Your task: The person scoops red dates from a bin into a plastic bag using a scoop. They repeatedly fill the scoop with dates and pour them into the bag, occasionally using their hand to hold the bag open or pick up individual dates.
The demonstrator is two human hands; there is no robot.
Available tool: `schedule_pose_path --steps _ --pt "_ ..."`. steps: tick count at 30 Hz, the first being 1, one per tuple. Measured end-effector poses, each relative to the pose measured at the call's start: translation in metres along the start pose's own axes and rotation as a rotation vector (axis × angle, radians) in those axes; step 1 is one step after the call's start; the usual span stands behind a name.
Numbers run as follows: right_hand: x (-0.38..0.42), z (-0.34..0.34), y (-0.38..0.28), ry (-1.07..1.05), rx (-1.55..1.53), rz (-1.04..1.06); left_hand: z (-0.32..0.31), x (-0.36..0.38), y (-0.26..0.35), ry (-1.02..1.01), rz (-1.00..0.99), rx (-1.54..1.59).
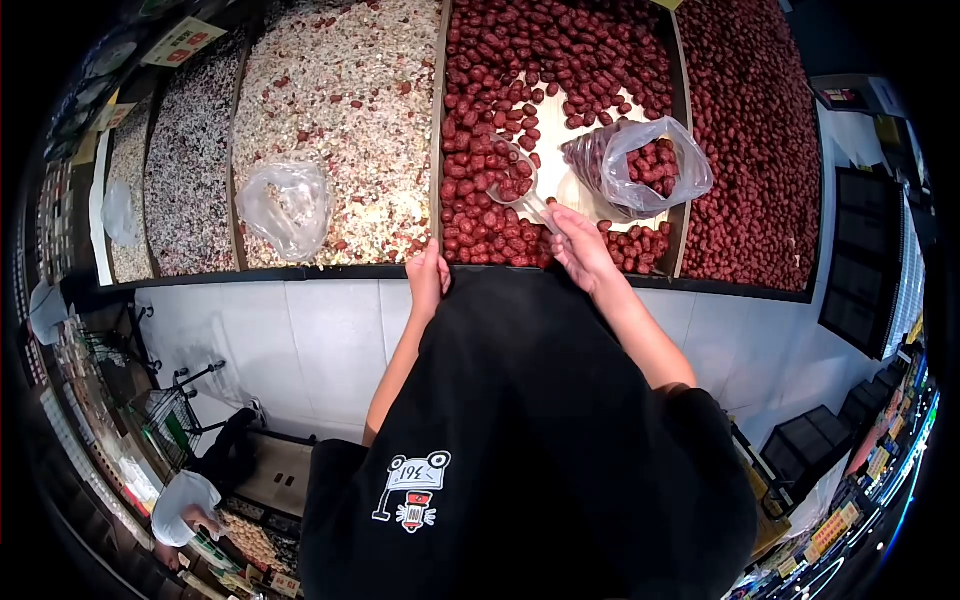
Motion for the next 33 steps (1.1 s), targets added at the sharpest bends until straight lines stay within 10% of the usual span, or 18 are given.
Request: schedule_pose_path --steps 10,19,33 --pt "-0.041 -0.041 0.029 0.000 0.543 0.167 0.000 0.001 0.002 0.004 -0.009 -0.026" --pt "-0.044 -0.037 0.031 -0.061 0.327 -0.078 -0.003 0.005 0.005 0.014 -0.056 -0.036" --pt "-0.012 -0.025 -0.033 0.251 0.885 0.822 -0.004 0.004 0.005 0.038 -0.043 -0.036"
Point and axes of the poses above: each hand's wrist, its own x-axis away from the middle knuckle, its own z-axis out of the back of the hand, y = z × x, the point moved 6 cm from there along -x, towards the middle knuckle, and after that the axes turned 1 degree about x, right-handed, at the moved point
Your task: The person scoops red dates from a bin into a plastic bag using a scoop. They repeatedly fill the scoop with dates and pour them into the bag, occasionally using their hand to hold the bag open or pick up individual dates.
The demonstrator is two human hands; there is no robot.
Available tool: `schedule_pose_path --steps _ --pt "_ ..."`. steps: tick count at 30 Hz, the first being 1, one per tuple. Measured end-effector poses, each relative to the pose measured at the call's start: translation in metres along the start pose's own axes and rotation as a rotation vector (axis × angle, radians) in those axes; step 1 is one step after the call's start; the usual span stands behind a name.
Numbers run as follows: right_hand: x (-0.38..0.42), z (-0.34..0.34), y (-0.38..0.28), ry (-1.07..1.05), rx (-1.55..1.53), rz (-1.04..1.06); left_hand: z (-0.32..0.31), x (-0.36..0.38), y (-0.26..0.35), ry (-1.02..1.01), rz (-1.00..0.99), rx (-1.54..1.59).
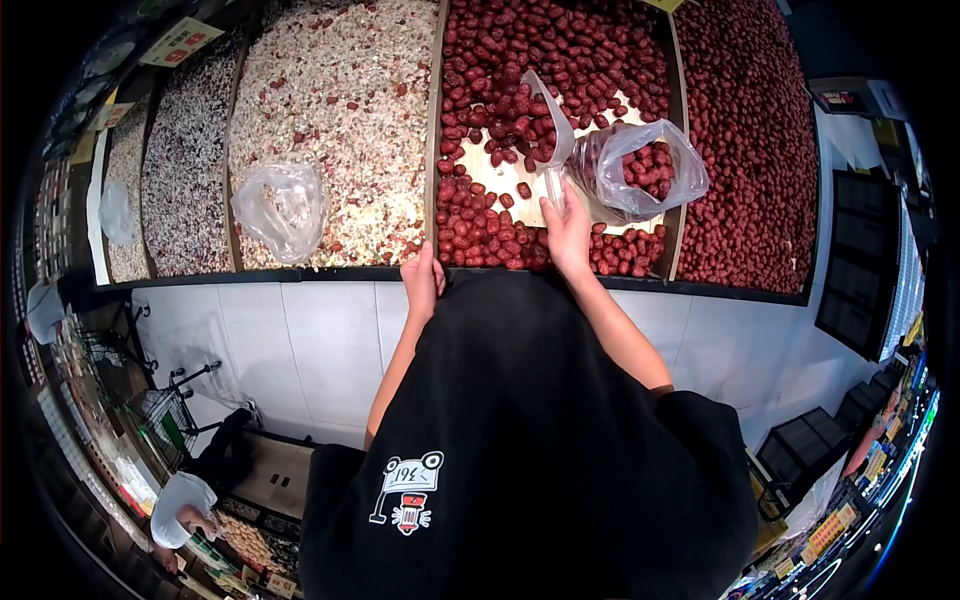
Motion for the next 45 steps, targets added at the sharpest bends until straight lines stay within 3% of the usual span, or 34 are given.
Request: schedule_pose_path --steps 5,8,16,21,26,35,40,45 --pt "0.007 0.018 -0.025 0.098 0.374 0.164 -0.001 0.000 0.000 0.010 -0.009 -0.016" --pt "0.013 0.025 -0.046 0.003 0.385 0.010 -0.001 0.001 0.001 0.015 0.002 -0.018" --pt "0.023 0.053 -0.101 -0.020 0.503 0.193 -0.001 0.003 0.002 0.015 0.025 0.000" --pt "-0.013 0.106 -0.156 0.037 0.574 0.299 -0.002 0.003 0.003 -0.003 0.029 -0.015" --pt "-0.082 0.140 -0.187 0.095 0.885 0.461 0.000 0.002 0.003 -0.026 0.044 -0.029" --pt "-0.208 0.050 -0.170 0.034 1.407 0.824 0.000 -0.001 0.000 -0.034 0.022 -0.010" --pt "-0.278 0.011 -0.156 0.036 1.520 0.712 0.003 -0.004 -0.008 -0.020 0.014 0.030" --pt "-0.297 -0.002 -0.144 -0.149 1.567 0.661 0.000 0.001 -0.003 0.010 0.021 0.036"
Point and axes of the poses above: each hand's wrist, its own x-axis away from the middle knuckle, its own z-axis out of the back of the hand, y = z × x, the point moved 6 cm from there along -x, towards the middle knuckle, and after that the axes turned 1 degree about x, right-handed, at the moved point
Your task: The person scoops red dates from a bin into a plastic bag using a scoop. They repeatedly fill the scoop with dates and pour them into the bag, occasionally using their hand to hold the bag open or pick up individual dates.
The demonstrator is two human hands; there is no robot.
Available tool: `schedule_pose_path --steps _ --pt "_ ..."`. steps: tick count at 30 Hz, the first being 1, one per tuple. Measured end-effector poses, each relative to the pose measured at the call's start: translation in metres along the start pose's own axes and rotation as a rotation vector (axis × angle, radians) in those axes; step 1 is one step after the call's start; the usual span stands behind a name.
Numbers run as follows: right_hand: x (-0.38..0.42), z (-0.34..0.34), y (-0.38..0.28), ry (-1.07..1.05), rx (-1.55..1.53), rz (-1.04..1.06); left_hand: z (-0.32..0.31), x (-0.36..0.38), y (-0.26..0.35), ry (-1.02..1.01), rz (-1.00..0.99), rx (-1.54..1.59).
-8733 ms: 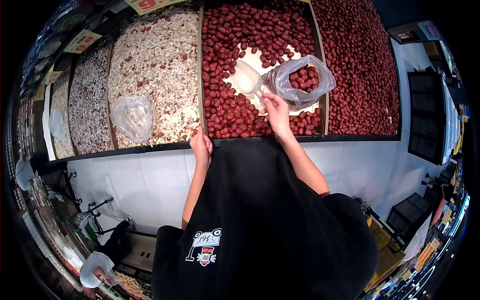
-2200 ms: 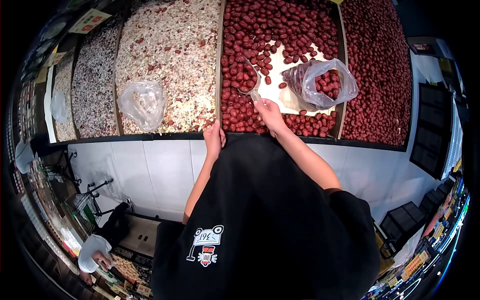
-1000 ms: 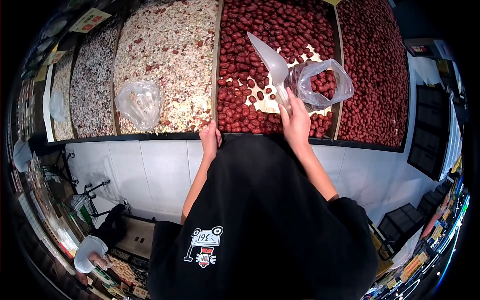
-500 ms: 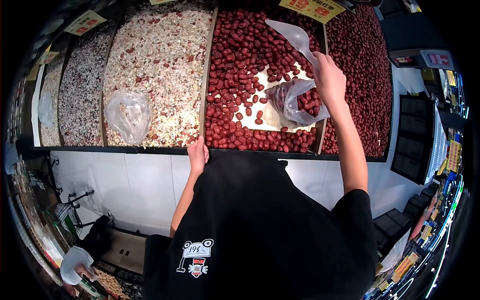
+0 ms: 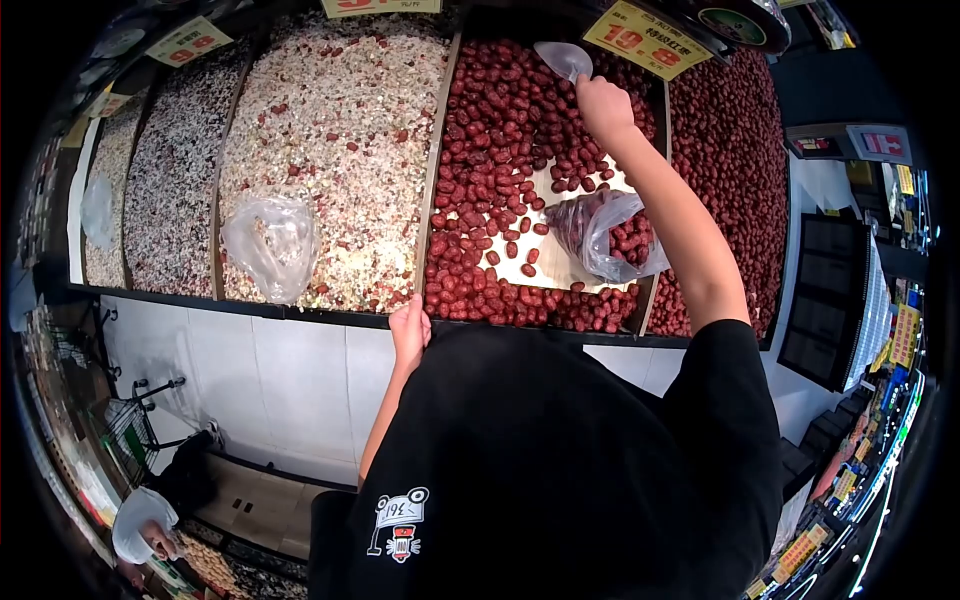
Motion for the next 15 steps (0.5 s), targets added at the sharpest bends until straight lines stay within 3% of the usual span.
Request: schedule_pose_path --steps 10,15 --pt "0.070 0.037 -0.012 -0.015 -0.225 0.099 -0.002 0.002 0.004 0.008 0.011 -0.039" --pt "0.116 0.032 -0.033 -0.033 -0.268 0.040 -0.001 0.000 0.003 -0.026 0.011 -0.022"
Point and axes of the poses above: each hand's wrist, its own x-axis away from the middle knuckle, its own z-axis out of the back of the hand, y = z × x, the point moved 6 cm from there along -x, towards the middle knuckle, and after that the axes turned 1 degree about x, right-handed, at the moved point
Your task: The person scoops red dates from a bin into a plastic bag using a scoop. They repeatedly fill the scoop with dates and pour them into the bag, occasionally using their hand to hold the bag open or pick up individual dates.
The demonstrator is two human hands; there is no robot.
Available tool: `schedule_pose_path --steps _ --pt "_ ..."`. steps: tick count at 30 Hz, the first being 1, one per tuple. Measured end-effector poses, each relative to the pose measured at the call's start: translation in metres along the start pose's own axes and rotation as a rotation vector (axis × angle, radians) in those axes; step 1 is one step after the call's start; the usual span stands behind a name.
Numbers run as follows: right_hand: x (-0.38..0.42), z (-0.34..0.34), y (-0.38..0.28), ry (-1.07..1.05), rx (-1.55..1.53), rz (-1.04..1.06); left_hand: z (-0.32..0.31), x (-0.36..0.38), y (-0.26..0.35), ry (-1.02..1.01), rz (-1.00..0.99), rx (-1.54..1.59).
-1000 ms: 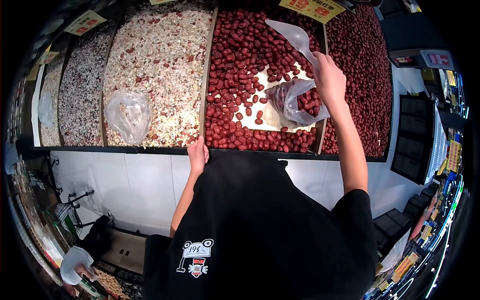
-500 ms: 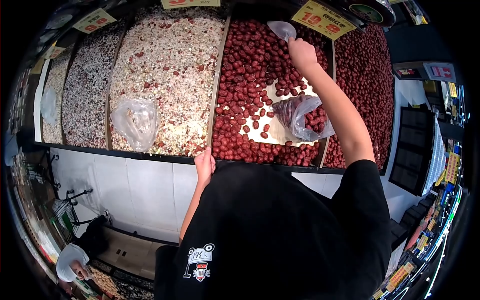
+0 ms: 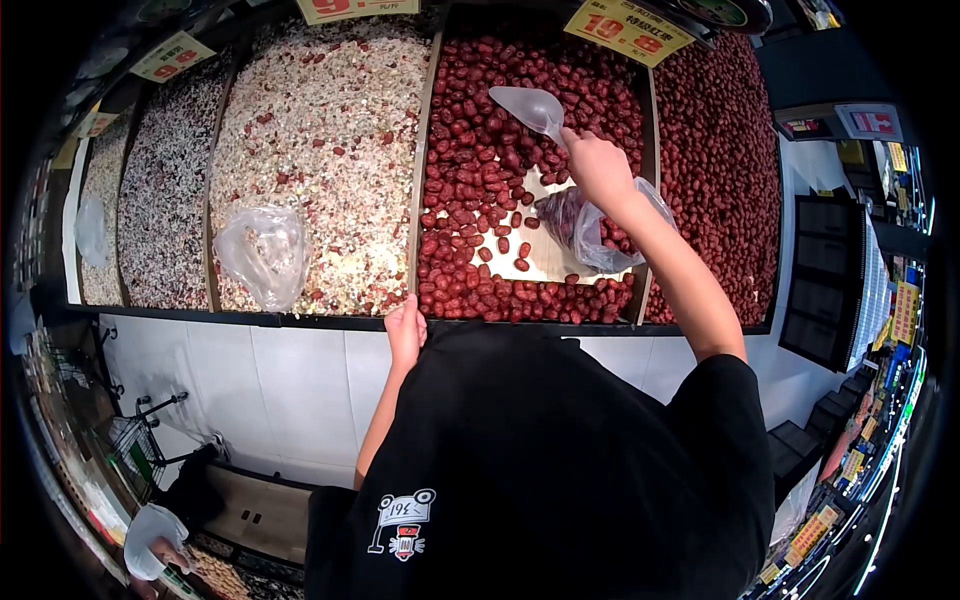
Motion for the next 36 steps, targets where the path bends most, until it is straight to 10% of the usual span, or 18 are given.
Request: schedule_pose_path --steps 22,36 --pt "-0.044 0.009 -0.061 0.168 0.149 0.080 0.004 -0.009 -0.009 -0.016 -0.004 0.045" --pt "0.090 -0.015 -0.092 -0.052 0.018 0.064 -0.002 0.003 0.000 -0.039 -0.082 0.045"
Point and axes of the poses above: each hand's wrist, its own x-axis away from the middle knuckle, its own z-axis out of the back of the hand, y = z × x, the point moved 6 cm from there along -x, towards the middle knuckle, and after that the axes turned 1 degree about x, right-handed, at the moved point
